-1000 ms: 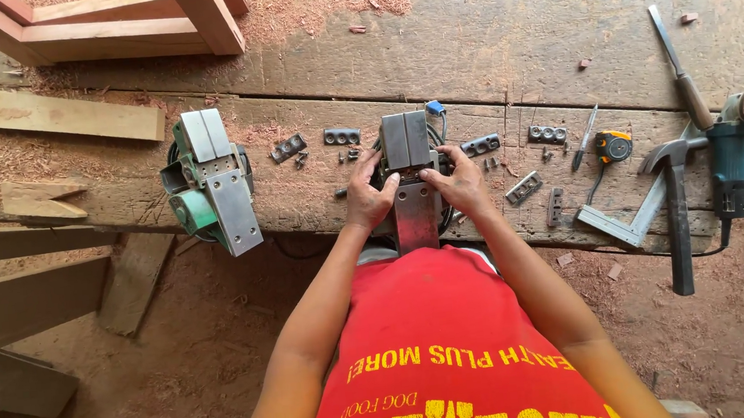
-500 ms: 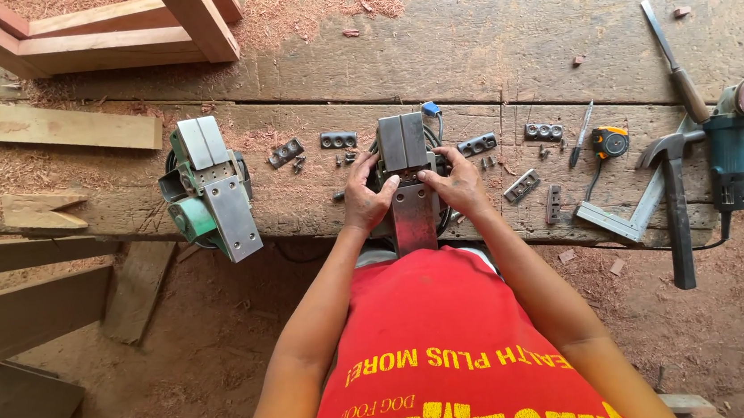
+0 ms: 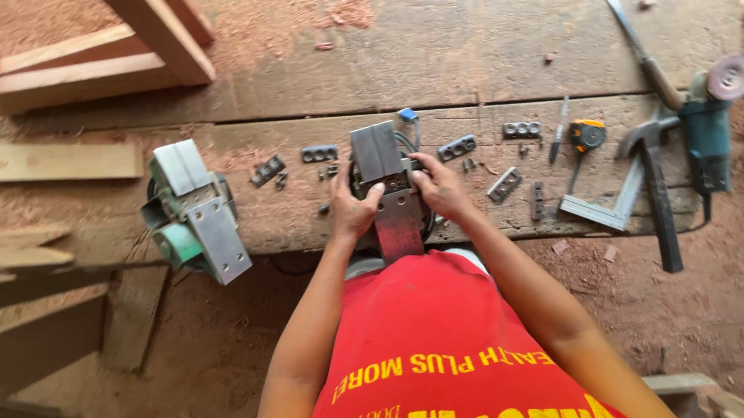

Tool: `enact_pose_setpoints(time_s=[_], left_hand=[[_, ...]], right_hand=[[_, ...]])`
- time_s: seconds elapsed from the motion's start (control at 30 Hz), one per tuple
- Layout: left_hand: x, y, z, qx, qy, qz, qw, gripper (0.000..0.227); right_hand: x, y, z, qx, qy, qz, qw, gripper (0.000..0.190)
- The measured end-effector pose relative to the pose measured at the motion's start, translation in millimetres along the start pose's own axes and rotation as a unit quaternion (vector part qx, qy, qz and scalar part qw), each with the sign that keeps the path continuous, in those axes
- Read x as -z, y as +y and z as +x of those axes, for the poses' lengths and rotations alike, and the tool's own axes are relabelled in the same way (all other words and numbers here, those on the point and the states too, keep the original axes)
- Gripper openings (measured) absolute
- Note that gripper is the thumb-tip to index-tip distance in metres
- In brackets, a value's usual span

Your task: The recorder is seen assembling or repairing an electric wood planer on a wooden workbench.

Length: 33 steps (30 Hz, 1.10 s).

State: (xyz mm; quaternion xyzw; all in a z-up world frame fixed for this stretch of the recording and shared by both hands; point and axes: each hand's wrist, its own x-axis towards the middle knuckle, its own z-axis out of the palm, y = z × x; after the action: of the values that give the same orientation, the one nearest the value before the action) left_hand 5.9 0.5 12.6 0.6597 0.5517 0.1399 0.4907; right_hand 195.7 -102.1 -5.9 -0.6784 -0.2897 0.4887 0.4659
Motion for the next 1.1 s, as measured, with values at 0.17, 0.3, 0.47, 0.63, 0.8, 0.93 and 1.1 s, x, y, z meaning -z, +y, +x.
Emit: enact_pose_setpoints(time_s=[0.17, 0.3, 0.47, 0.63, 0.8, 0.93, 1.1], left_hand=[[-3, -20, 4, -0.045, 0.015, 0.028, 0.998, 0.086], [-3, -16, 3, -0.050, 0.013, 0.030, 0.998, 0.085], [-7, -23, 6, -0.029, 0.014, 0.038, 0.999, 0.084], [-2, -15, 6, -0.024, 0.008, 0.050, 0.998, 0.085], [0, -8, 4, -0.012, 0.005, 0.060, 0.998, 0.084], [10, 15, 0, 0.027, -0.010, 0.053, 0.998, 0.084], [11, 17, -1, 0.068, -0.029, 0.054, 0.996, 0.085]], right_hand=[[-9, -5, -5, 0.013, 0.036, -0.042, 0.998, 0.038], [-6, -13, -7, 0.019, 0.047, -0.068, 0.996, 0.037], [9, -13, -5, 0.061, 0.052, -0.051, 0.995, 0.040], [74, 41, 12, 0.012, 0.221, -0.175, 0.959, 0.029], [107, 41, 20, -0.105, 0.201, -0.339, 0.913, 0.028], [107, 48, 32, -0.037, 0.157, -0.419, 0.894, 0.030], [103, 47, 37, -0.041, 0.139, -0.433, 0.890, 0.022]])
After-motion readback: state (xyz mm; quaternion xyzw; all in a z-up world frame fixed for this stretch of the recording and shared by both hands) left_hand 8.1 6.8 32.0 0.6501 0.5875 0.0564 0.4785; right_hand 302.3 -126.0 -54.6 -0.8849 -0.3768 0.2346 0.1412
